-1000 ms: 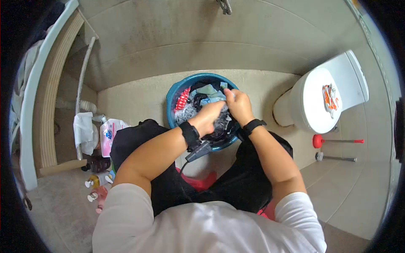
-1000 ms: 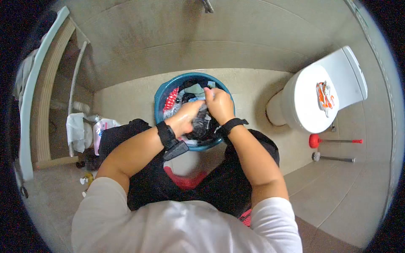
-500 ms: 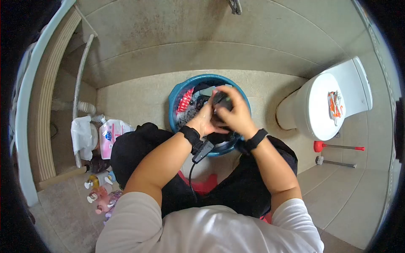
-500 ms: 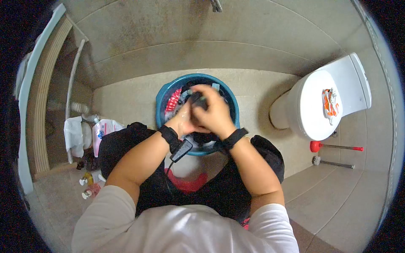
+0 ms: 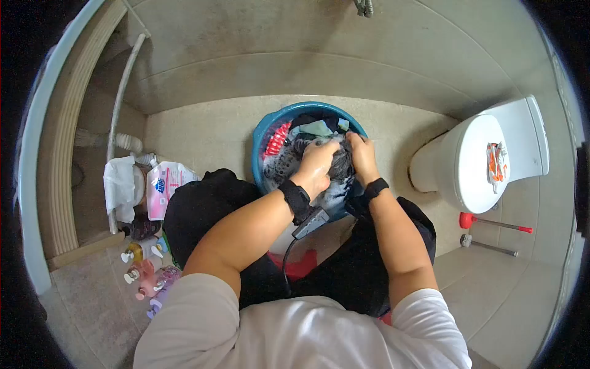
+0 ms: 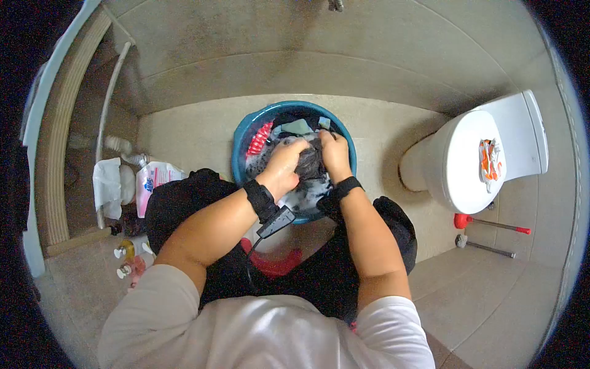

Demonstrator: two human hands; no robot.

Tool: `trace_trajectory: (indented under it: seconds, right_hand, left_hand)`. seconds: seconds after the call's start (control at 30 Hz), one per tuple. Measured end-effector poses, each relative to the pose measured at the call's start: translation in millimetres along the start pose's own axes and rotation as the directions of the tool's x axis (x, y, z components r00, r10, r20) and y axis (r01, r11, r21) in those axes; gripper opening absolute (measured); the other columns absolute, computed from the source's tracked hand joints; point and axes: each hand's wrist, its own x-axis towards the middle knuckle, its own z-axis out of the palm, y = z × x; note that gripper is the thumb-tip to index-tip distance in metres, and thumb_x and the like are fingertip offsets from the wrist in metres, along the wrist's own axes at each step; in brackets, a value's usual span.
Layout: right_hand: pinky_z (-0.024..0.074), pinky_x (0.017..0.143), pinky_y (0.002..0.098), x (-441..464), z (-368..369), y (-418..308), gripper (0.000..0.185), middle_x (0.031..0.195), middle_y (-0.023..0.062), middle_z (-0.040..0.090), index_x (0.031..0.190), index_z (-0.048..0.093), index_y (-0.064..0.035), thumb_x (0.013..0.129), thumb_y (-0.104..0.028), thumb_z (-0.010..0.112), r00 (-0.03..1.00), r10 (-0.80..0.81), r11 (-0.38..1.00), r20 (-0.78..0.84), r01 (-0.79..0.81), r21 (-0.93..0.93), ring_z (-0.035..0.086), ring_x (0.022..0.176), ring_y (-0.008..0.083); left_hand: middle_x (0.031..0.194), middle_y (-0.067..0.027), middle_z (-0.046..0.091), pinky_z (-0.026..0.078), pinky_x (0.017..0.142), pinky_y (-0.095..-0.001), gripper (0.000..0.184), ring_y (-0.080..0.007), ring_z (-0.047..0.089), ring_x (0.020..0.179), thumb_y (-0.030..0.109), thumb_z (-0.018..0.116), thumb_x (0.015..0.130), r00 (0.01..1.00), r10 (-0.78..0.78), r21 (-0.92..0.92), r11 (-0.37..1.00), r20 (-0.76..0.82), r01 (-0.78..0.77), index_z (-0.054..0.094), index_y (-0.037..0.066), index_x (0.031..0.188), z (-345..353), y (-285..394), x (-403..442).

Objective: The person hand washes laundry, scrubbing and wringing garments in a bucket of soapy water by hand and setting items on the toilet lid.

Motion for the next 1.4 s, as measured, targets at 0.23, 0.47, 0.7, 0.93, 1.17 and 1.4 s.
trace_trajectory:
  seconds: [0.23, 0.47, 0.7, 0.93, 1.17, 1.4]
  right_hand:
    - [0.0402, 0.095, 0.0416, -28, -22, -39, 0.07, 0.12, 0.0153, 0.055, 0.122, 0.048, -0.002, 0.083, -0.06, 0.05, 0.802, 0.335, 0.89, 0.494, -0.442, 0.113, 0.051, 0.112, 0.0277]
    - [0.0483, 0.071, 0.0312, -15, -36, -21, 0.024, 0.087, 0.0086, 0.066, 0.089, 0.065, 0.0012, 0.075, -0.018, 0.065, 0.88, 0.302, 0.948, 0.368, -0.237, -0.211, 0.061, 0.079, 0.0187]
    - [0.0484, 0.077, 0.0373, -51, -18, -48, 0.039, 0.091, 0.0173, 0.065, 0.099, 0.063, -0.0052, 0.069, -0.029, 0.068, 0.728, -0.371, 0.734, 0.577, 0.61, -0.298, 0.062, 0.086, 0.0351]
    - [0.0479, 0.078, 0.0364, -31, -30, -45, 0.043, 0.095, 0.0204, 0.065, 0.108, 0.059, -0.0001, 0.074, -0.026, 0.067, 0.957, 0.128, 0.915, 0.259, -0.014, -0.403, 0.063, 0.09, 0.0286]
    - [0.0332, 0.101, 0.0425, -64, 16, -45, 0.05, 0.126, 0.0279, 0.043, 0.12, 0.054, -0.01, 0.071, -0.002, 0.051, 0.749, -0.574, 0.654, 0.331, 0.663, -0.365, 0.042, 0.118, 0.0423]
    - [0.0468, 0.07, 0.0433, -60, 34, -34, 0.023, 0.088, 0.0193, 0.055, 0.089, 0.059, -0.0054, 0.076, -0.023, 0.065, 0.782, -0.583, 0.611, 0.219, 0.601, -0.516, 0.056, 0.081, 0.0387]
  left_hand:
    - [0.082, -0.0128, 0.05, 0.043, 0.073, -0.0343, 0.02, -0.0258, 0.053, 0.081, 0.006, 0.06, 0.066, 0.614, 0.488, 0.643, 0.133, 0.62, -0.755, 0.049, 0.002, 0.082, -7, 8, -14]
    - [0.106, -0.0086, 0.056, 0.037, 0.09, -0.0392, 0.026, -0.0217, 0.048, 0.106, 0.029, 0.063, 0.075, 0.804, -0.17, 0.719, 0.577, 0.57, -0.388, 0.06, 0.012, 0.095, -24, 12, -31]
    - [0.118, -0.0132, 0.055, 0.022, 0.105, -0.0477, 0.076, -0.0259, 0.045, 0.115, 0.069, 0.049, 0.076, 0.927, -0.375, 0.027, 0.927, 0.014, 0.374, 0.049, 0.011, 0.126, -57, 35, 25]
    - [0.098, -0.0106, 0.065, 0.047, 0.087, -0.0435, 0.016, -0.0268, 0.062, 0.091, 0.015, 0.059, 0.081, 0.983, -0.148, -0.098, 0.982, 0.111, 0.159, 0.062, 0.004, 0.092, -36, 47, 24]
    - [0.095, -0.0079, 0.064, 0.049, 0.082, -0.0392, 0.02, -0.0228, 0.061, 0.087, 0.022, 0.055, 0.087, 0.96, -0.121, -0.174, 0.97, 0.254, 0.168, 0.059, 0.007, 0.099, -54, 6, 42]
    - [0.096, -0.0078, 0.062, 0.049, 0.079, -0.0379, 0.021, -0.0232, 0.06, 0.088, 0.024, 0.044, 0.091, 0.861, -0.123, -0.219, 0.941, 0.494, 0.26, 0.056, 0.011, 0.101, -70, -24, 46]
